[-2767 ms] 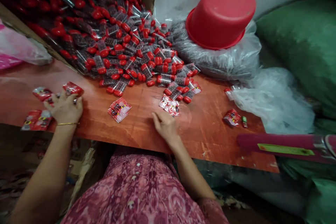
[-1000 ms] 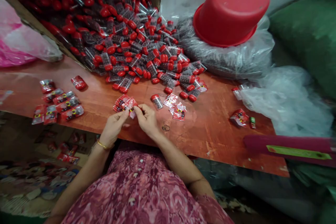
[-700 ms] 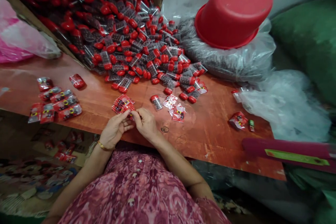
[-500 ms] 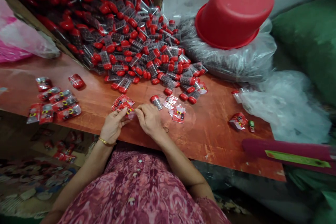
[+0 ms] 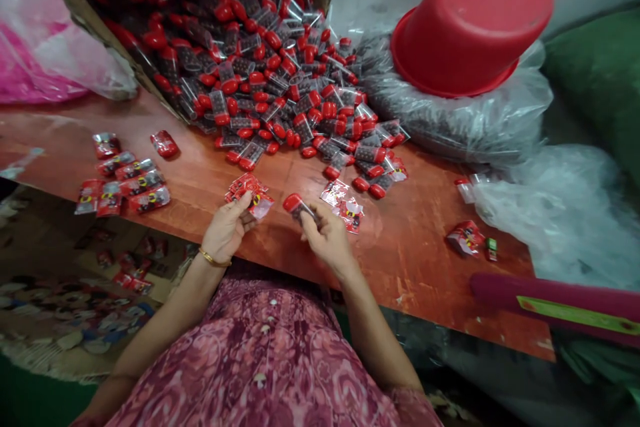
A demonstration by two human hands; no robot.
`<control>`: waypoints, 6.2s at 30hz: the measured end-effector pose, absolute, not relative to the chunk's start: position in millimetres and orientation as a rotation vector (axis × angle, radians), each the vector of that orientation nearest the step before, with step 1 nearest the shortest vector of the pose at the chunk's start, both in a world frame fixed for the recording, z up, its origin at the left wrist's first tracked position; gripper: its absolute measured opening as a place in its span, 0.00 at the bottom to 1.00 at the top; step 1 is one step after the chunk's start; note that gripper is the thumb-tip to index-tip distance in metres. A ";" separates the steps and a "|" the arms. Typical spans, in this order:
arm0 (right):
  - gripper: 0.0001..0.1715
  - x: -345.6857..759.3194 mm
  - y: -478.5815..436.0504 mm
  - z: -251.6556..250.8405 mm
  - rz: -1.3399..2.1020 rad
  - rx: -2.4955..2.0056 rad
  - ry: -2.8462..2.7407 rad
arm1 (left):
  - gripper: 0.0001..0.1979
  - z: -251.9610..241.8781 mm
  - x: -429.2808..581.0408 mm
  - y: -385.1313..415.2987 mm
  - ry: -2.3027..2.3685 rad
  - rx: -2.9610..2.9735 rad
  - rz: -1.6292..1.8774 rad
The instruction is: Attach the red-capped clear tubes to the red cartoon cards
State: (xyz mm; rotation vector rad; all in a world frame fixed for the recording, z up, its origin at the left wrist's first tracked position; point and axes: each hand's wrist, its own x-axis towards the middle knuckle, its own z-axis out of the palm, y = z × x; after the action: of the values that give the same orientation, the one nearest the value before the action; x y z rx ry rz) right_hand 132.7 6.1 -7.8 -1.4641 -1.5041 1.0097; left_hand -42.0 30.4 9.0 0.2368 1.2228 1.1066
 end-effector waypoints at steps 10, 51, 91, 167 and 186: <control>0.17 125.1 -13.4 9.2 1.506 -1.323 -1.239 | 0.21 12.0 -30.4 19.5 1.189 0.399 1.110; 0.19 85.4 -3.4 -18.5 1.395 -1.143 -1.063 | 0.18 5.5 -11.9 22.3 0.968 0.403 1.195; 0.13 80.2 -2.4 -12.4 1.224 -1.193 -1.292 | 0.17 10.9 -13.9 25.0 0.939 0.409 1.256; 0.15 100.2 37.5 -20.2 0.651 -1.109 -1.931 | 0.23 7.1 -54.6 19.7 1.267 0.342 1.157; 0.17 159.9 68.8 -1.5 0.364 -1.271 -2.842 | 0.17 4.9 -59.5 25.3 1.188 0.231 1.017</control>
State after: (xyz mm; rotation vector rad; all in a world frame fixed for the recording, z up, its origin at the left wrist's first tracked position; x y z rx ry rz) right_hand 159.9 68.8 -1.5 -1.2709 -2.8418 0.3644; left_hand -59.5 25.3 4.9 0.2311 1.1880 1.0170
